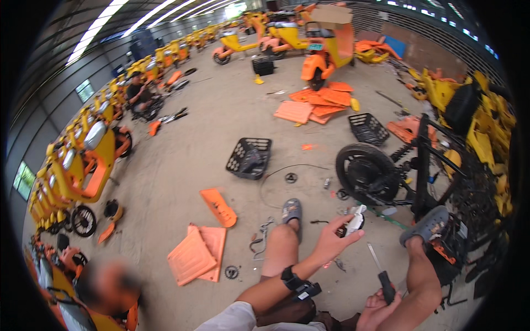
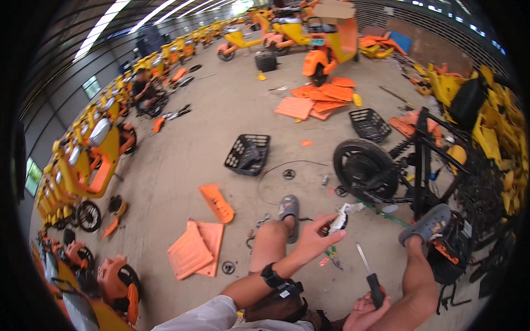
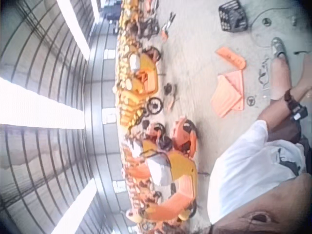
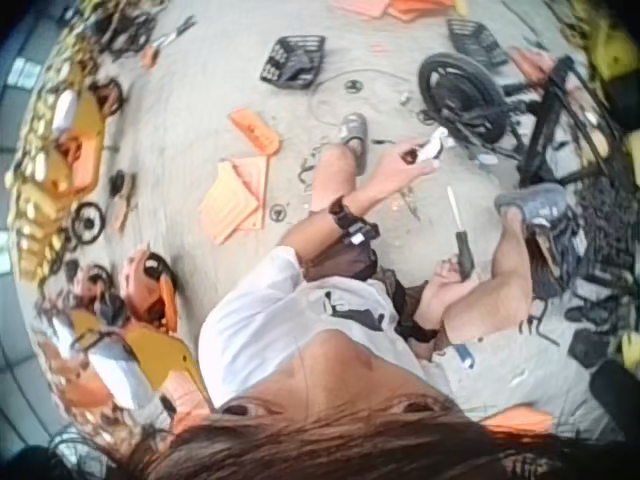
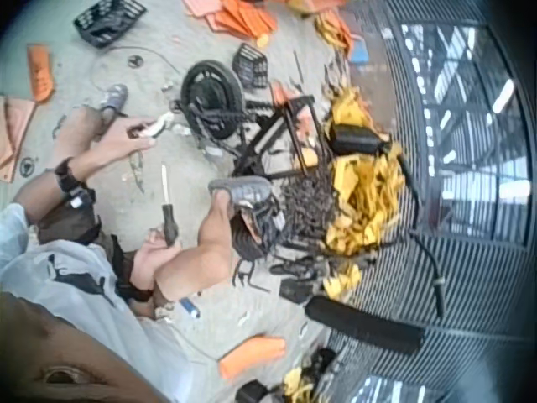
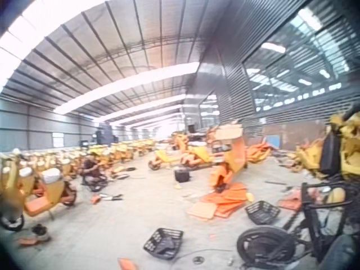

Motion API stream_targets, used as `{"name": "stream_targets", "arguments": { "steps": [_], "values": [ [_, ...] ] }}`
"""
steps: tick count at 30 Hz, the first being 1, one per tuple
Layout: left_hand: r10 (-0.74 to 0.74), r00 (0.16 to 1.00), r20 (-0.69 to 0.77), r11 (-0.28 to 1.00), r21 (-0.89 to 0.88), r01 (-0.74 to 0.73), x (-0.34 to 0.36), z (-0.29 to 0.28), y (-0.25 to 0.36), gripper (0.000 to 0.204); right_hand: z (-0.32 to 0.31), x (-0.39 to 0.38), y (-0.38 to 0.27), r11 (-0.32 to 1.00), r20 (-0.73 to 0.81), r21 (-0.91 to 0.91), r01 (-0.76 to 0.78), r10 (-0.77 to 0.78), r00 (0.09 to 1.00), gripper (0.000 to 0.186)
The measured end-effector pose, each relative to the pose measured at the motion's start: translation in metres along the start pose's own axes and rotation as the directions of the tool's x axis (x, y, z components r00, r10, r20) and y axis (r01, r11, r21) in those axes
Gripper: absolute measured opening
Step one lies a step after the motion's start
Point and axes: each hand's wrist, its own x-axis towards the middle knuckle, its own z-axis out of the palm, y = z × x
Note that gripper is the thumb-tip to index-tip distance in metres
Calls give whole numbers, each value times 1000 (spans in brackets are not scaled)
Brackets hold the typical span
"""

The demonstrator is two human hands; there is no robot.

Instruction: The person sits on the floor and uses a screwdriver to manipulate screws on a black plastic scooter component held in their lap.

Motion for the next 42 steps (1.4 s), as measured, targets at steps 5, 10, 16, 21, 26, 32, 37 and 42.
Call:
{"name": "stream_targets", "arguments": {
  "steps": [5,10,16,21,26,32,37,42],
  "values": [
    [331,938,104,900,263,-347,38,-7,50,56,-8,8,6,995,-9,94,18,-17,1000,44],
    [502,862,76,756,446,-480,70,-20,52,59,-22,14,19,998,103,55,16,-21,994,41],
    [313,947,-69,947,96,-306,64,-31,64,48,-23,14,20,997,147,54,56,-64,987,39],
    [169,981,96,983,-84,-161,64,-20,58,41,-28,14,19,995,191,68,76,-88,978,36],
    [-293,928,230,874,-329,358,49,-11,4,49,-17,5,14,997,151,57,57,-65,986,34],
    [-409,715,567,605,-419,678,41,22,-49,57,-58,37,2,981,217,89,175,-191,957,45],
    [-376,625,684,533,-393,750,33,30,-41,61,-33,10,-78,793,508,-293,533,-343,790,46],
    [-324,650,687,474,-477,740,34,23,-44,63,23,-8,-120,798,617,-414,439,-108,780,46]
  ]
}}
